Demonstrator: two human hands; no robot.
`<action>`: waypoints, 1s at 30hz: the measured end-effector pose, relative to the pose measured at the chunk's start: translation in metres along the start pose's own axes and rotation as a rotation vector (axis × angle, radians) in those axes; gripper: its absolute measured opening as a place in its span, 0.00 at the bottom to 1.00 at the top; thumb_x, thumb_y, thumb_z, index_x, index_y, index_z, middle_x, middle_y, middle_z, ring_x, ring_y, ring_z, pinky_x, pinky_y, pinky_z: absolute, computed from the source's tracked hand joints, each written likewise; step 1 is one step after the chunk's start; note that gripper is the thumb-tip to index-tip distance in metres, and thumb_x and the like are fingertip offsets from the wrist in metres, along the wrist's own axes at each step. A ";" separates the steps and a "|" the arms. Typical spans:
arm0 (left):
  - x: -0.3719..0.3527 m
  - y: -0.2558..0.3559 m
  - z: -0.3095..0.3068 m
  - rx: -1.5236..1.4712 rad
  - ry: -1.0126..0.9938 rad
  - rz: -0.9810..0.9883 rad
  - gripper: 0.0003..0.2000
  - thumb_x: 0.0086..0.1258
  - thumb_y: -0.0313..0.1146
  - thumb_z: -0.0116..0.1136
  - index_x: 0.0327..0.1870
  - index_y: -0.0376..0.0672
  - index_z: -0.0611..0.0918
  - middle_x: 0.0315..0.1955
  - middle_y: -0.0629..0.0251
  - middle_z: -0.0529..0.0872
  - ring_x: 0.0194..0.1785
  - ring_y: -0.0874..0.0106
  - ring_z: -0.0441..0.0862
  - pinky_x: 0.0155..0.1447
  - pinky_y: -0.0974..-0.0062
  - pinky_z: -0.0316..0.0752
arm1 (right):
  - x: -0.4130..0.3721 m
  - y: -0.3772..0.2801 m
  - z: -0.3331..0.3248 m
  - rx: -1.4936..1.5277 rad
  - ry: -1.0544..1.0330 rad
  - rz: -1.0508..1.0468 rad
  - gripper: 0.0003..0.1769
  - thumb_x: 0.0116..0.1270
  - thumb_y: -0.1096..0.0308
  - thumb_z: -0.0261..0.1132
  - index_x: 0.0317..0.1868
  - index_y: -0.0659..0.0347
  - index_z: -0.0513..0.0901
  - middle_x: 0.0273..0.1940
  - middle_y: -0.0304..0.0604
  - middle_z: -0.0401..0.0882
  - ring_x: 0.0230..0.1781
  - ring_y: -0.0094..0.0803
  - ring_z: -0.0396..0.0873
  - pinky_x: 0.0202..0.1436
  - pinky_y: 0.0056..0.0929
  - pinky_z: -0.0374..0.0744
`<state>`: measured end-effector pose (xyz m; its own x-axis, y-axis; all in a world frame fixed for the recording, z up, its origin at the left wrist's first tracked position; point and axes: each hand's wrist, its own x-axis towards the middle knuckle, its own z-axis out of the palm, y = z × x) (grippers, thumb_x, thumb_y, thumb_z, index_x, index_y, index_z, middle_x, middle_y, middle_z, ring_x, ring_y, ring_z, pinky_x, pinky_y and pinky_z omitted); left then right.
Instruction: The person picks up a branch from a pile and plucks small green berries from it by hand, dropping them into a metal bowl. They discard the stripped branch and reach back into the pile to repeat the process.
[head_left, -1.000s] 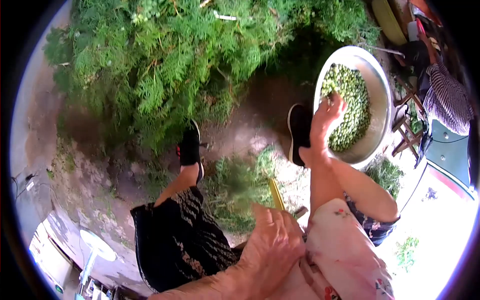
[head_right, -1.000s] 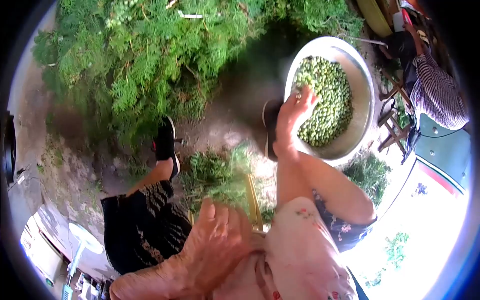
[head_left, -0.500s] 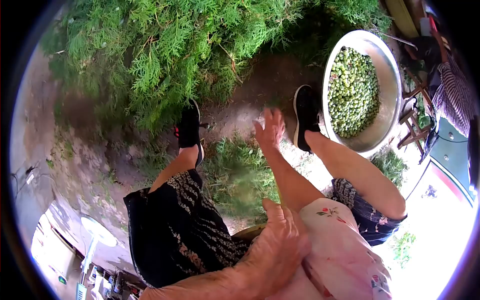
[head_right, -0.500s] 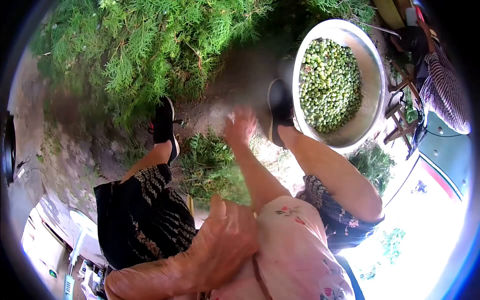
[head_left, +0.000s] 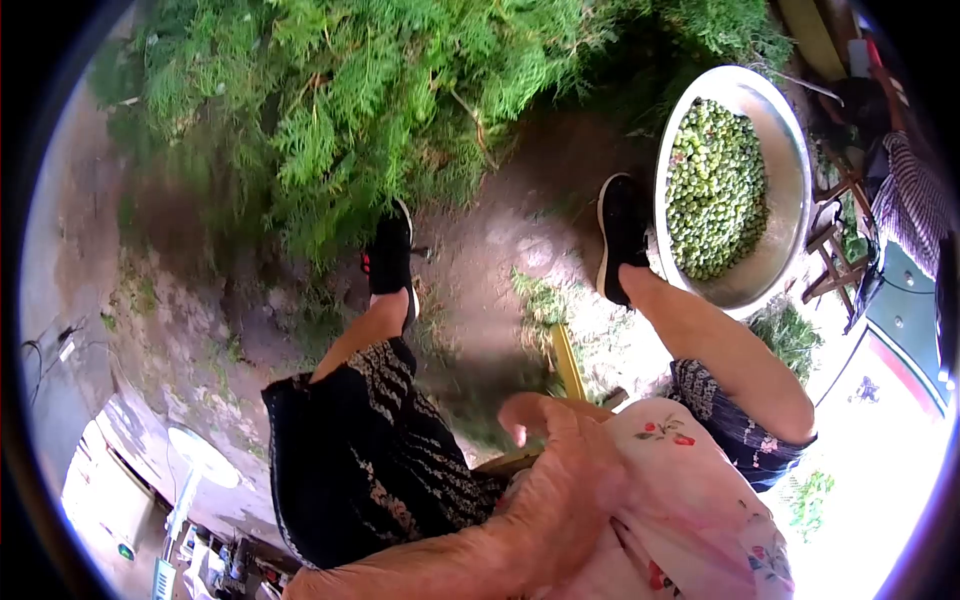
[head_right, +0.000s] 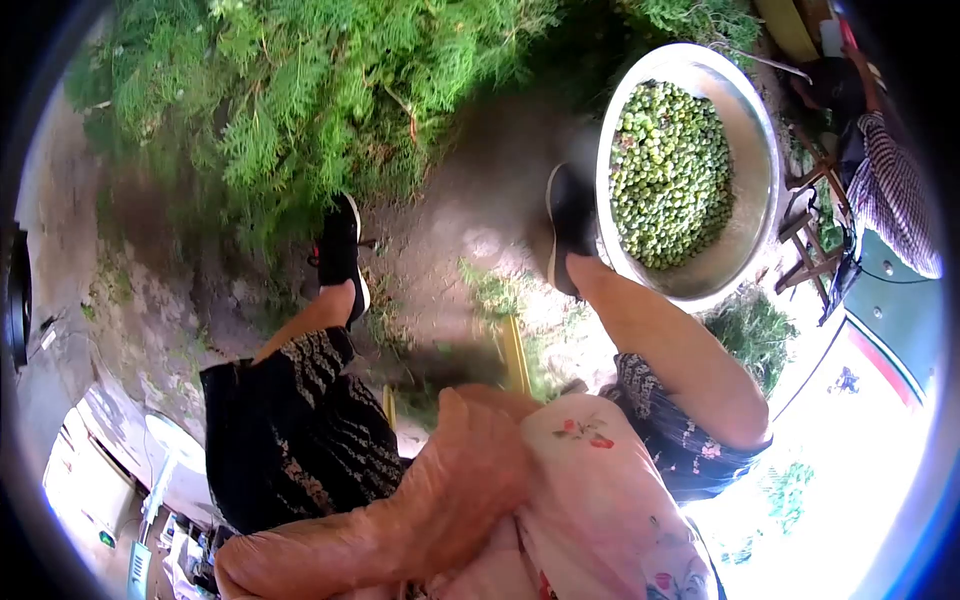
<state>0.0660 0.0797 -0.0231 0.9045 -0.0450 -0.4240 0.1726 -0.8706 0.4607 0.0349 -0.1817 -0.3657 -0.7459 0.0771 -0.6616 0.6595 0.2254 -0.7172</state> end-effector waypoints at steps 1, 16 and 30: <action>0.000 -0.002 -0.001 0.000 0.002 -0.007 0.09 0.51 0.32 0.51 0.27 0.36 0.80 0.21 0.59 0.75 0.29 0.66 0.74 0.43 0.61 0.69 | 0.007 0.004 -0.007 0.054 0.032 -0.014 0.19 0.53 0.56 0.62 0.39 0.60 0.81 0.47 0.54 0.74 0.48 0.49 0.71 0.47 0.54 0.72; 0.019 -0.030 -0.016 0.031 0.070 -0.028 0.09 0.51 0.32 0.51 0.29 0.36 0.80 0.21 0.60 0.75 0.29 0.66 0.74 0.43 0.62 0.69 | -0.158 0.198 -0.324 0.391 2.060 1.034 0.30 0.54 0.68 0.65 0.57 0.64 0.66 0.48 0.65 0.68 0.45 0.60 0.71 0.49 0.47 0.72; 0.037 -0.058 -0.022 -0.015 0.013 -0.079 0.09 0.52 0.31 0.51 0.30 0.36 0.79 0.21 0.61 0.75 0.29 0.66 0.74 0.44 0.64 0.69 | -0.215 0.368 -0.368 0.712 1.463 1.489 0.50 0.47 0.60 0.71 0.68 0.41 0.51 0.69 0.45 0.46 0.65 0.56 0.53 0.62 0.51 0.64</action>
<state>0.0982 0.1391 -0.0483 0.8927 0.0302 -0.4496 0.2498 -0.8636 0.4379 0.4028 0.2421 -0.4067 0.8844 0.3483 -0.3108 0.3138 -0.9365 -0.1564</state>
